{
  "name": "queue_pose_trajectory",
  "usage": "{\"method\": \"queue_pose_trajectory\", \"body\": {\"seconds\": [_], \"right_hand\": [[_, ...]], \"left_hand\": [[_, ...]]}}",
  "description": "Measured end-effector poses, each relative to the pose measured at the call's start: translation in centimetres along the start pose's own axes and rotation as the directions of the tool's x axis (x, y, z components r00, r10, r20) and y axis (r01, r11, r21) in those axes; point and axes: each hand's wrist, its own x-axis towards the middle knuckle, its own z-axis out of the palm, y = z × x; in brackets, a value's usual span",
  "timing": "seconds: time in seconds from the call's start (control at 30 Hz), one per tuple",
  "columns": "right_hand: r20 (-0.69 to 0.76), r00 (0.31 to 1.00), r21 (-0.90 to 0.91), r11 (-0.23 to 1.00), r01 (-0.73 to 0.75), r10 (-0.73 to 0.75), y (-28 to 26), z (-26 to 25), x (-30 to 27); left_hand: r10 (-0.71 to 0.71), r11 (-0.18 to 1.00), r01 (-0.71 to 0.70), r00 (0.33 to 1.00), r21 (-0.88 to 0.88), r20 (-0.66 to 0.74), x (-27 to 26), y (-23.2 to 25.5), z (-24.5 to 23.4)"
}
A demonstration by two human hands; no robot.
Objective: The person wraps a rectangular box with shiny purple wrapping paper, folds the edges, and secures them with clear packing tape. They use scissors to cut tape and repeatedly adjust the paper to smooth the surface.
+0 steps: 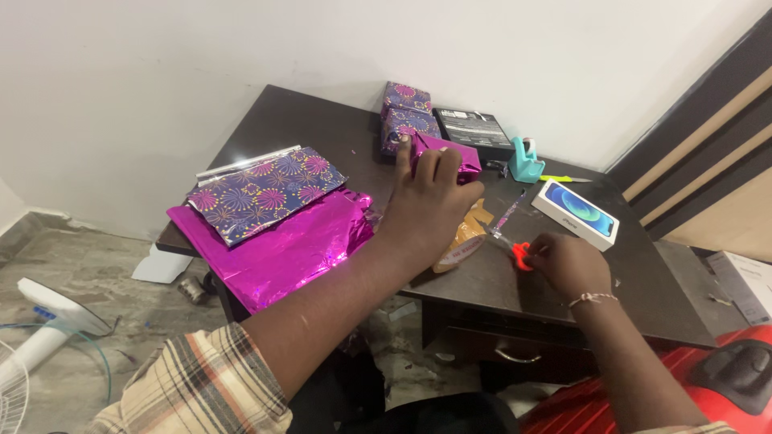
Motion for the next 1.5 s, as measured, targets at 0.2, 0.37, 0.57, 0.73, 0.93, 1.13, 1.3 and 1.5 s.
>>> {"method": "queue_pose_trajectory", "body": {"seconds": [0.2,0.37,0.57,0.73,0.93,1.13,1.3,1.5], "right_hand": [[-0.153,0.987,0.024,0.998,0.053,-0.049,-3.5,-0.4,-1.0],[-0.183,0.962,0.917,0.318,0.242,-0.202,-6.4,-3.2,-1.1],[-0.091,0.924,0.935,0.288,0.208,-0.372,-8.3,-4.9,-1.3],[-0.074,0.970,0.890,0.423,0.168,-0.230,-8.6,-4.7,-1.0],[-0.112,0.962,0.901,0.383,0.205,-0.251,-8.6,-4.2,-0.6],[-0.131,0.965,0.872,0.437,0.221,-0.227,-9.0,-5.2,-0.9],[-0.090,0.977,0.886,0.432,0.168,-0.194,-9.4,-5.7,-1.0],[-0.145,0.974,0.908,0.368,0.201,-0.174,-9.0,-4.8,-0.5]], "left_hand": [[0.011,1.000,-0.011,1.000,0.006,-0.015,-0.2,-0.1,0.5],[0.011,1.000,-0.010,0.999,0.018,-0.045,-0.3,-0.3,0.9],[0.007,1.000,-0.007,1.000,-0.006,-0.003,-0.3,-0.2,0.9],[0.006,0.999,-0.005,1.000,-0.044,0.023,-0.1,0.0,-0.3],[0.010,0.997,-0.002,0.994,-0.072,0.110,-0.2,0.5,-1.4],[0.025,0.999,-0.023,0.997,-0.030,0.074,-0.2,0.4,-1.2],[0.026,1.000,-0.025,0.996,-0.006,0.087,-0.3,0.4,-0.8],[0.026,1.000,-0.027,0.997,0.006,0.077,-0.3,0.4,-0.5]]}}
